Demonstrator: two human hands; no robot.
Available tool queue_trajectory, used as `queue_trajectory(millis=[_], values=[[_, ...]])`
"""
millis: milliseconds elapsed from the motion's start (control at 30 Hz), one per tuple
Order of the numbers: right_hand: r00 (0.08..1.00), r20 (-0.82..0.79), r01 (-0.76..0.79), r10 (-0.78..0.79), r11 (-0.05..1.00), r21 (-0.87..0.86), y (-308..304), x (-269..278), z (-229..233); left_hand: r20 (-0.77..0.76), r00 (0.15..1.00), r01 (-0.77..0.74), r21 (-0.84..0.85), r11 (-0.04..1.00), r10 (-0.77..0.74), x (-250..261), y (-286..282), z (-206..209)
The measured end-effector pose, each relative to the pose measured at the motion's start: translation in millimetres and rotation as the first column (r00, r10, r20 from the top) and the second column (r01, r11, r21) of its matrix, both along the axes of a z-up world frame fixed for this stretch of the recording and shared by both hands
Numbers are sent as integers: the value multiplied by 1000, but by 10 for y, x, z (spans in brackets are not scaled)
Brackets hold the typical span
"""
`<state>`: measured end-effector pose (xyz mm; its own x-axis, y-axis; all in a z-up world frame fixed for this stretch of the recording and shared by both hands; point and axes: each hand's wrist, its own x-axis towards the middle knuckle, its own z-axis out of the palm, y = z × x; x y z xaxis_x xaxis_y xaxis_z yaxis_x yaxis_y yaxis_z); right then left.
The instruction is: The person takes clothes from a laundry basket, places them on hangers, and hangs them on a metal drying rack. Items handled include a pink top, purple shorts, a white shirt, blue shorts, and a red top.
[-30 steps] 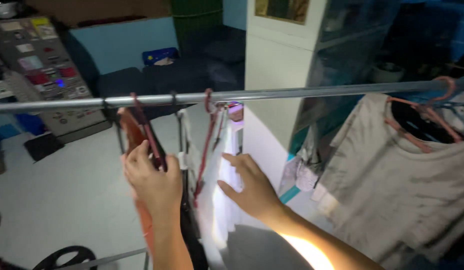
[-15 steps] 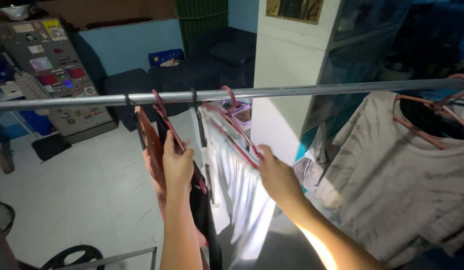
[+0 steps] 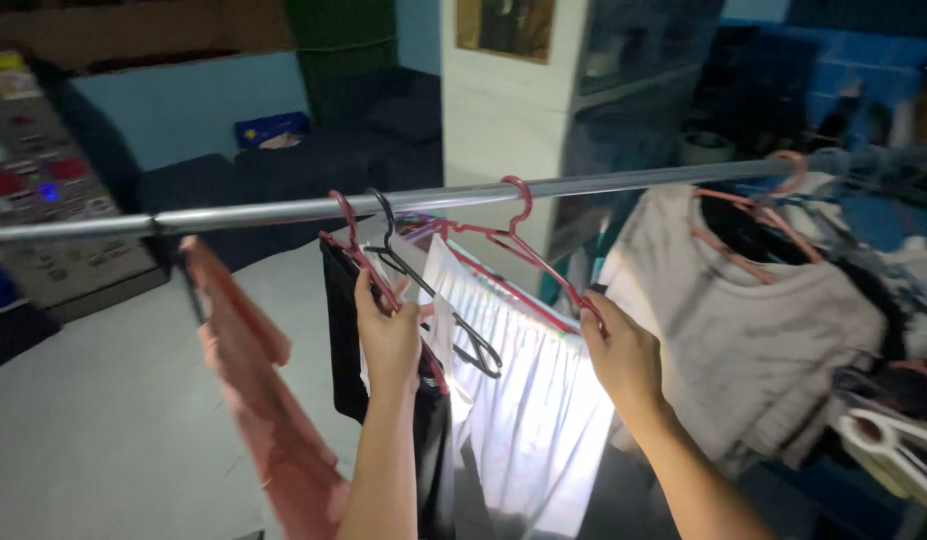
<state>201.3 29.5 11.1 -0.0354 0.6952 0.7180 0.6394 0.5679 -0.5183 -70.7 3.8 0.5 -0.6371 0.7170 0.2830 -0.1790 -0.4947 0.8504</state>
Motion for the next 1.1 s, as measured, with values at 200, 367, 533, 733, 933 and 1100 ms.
queue_trajectory(millis=[200, 367, 533, 733, 933, 1100], values=[[992, 13, 122, -123, 989, 83, 312, 751, -69, -96, 995, 17, -40, 999, -21, 793, 394, -91], [982, 7, 185, -187, 976, 114, 543, 1230, -86, -312, 950, -44, -44, 998, 28, 1398, 732, -172], [964, 26, 259, -264, 958, 124, 696, 1597, -70, -290, 953, 91, -7, 996, -89, 1986, 1036, -133], [935, 26, 344, -354, 922, 176, 961, 1972, -176, -126, 928, 350, -35, 936, -352, 2544, 1274, -23], [936, -22, 352, -352, 928, 127, 934, 2035, -117, -241, 902, 361, -36, 932, -359, 3025, 1621, -77], [912, -3, 408, -410, 907, -103, 776, 1954, 67, -393, 869, 270, -133, 954, -301, 3255, 1733, -39]])
